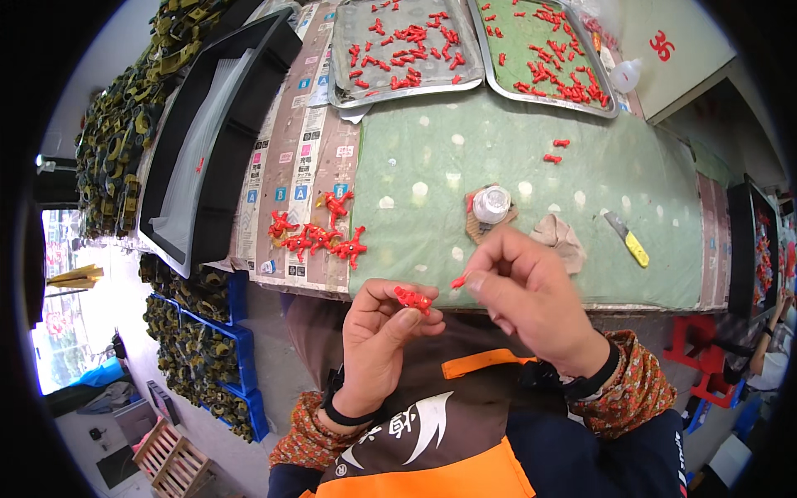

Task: Assembling small red plastic components using glue on a workbench.

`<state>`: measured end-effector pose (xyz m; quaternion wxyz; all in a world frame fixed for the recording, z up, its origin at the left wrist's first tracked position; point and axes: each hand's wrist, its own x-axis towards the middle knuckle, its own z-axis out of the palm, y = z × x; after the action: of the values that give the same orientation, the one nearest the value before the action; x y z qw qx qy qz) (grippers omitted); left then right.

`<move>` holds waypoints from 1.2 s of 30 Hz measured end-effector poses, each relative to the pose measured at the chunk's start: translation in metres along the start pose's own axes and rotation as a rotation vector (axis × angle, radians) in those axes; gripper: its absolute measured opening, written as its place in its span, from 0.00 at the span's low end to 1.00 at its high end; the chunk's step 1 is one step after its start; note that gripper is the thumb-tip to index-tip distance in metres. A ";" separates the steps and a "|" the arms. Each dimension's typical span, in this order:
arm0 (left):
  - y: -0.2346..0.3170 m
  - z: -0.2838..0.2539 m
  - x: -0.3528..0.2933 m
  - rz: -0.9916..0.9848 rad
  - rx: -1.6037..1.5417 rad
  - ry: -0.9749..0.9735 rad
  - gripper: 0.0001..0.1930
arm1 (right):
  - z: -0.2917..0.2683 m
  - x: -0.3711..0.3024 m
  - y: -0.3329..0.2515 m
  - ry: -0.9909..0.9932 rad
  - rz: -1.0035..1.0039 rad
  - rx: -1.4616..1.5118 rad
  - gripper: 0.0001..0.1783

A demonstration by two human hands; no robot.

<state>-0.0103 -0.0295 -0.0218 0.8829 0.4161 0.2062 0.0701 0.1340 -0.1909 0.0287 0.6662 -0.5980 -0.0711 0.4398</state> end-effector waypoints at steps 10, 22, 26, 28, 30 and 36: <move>-0.013 -0.011 -0.003 0.292 0.146 -0.090 0.13 | 0.030 -0.009 0.018 -0.074 0.042 0.150 0.05; -0.017 -0.018 -0.002 0.519 0.438 -0.077 0.15 | 0.033 -0.010 0.023 -0.064 0.084 0.155 0.05; -0.016 -0.022 0.000 0.626 0.585 -0.082 0.15 | 0.033 -0.010 0.023 -0.061 0.113 0.155 0.05; -0.013 -0.025 0.001 0.655 0.630 -0.089 0.15 | 0.034 -0.010 0.023 -0.063 0.112 0.159 0.05; -0.010 -0.027 0.005 0.786 0.791 -0.117 0.17 | 0.034 -0.010 0.022 -0.065 0.111 0.163 0.05; 0.007 -0.026 0.008 0.966 1.071 -0.155 0.19 | 0.032 -0.010 0.019 -0.082 0.176 0.121 0.05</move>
<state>-0.0139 -0.0041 -0.0338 0.4407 0.8398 -0.0579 0.3119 0.0990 -0.1758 0.0257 0.6567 -0.5420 -0.0190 0.5241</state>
